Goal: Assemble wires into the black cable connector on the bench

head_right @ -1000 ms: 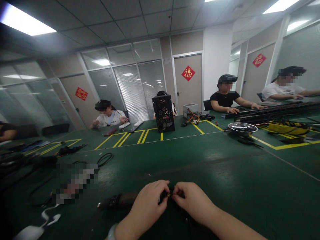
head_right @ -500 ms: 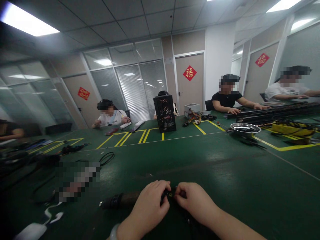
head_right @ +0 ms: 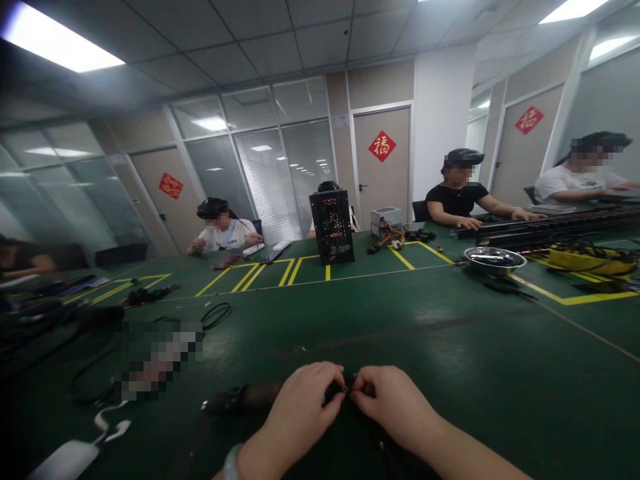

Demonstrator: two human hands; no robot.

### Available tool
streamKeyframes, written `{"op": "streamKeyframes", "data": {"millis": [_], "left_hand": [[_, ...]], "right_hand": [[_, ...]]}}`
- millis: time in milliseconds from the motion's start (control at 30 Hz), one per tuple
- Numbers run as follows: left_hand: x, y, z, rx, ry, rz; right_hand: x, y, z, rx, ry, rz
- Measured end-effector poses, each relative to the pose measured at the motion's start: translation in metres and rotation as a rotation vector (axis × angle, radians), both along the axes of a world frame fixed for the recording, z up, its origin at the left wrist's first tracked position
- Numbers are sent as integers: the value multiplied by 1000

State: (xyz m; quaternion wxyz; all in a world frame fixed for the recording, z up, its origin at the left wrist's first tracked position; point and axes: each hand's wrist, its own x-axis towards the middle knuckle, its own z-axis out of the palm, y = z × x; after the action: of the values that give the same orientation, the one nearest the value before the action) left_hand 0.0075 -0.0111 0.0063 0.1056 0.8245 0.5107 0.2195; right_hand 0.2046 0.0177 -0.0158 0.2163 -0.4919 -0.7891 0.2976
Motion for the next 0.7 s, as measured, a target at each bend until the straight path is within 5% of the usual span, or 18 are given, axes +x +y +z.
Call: {"op": "streamKeyframes", "data": {"millis": [700], "left_hand": [[1, 4, -5, 48, -23, -40]], "right_hand": [[-4, -6, 7, -60, 146, 15]]}}
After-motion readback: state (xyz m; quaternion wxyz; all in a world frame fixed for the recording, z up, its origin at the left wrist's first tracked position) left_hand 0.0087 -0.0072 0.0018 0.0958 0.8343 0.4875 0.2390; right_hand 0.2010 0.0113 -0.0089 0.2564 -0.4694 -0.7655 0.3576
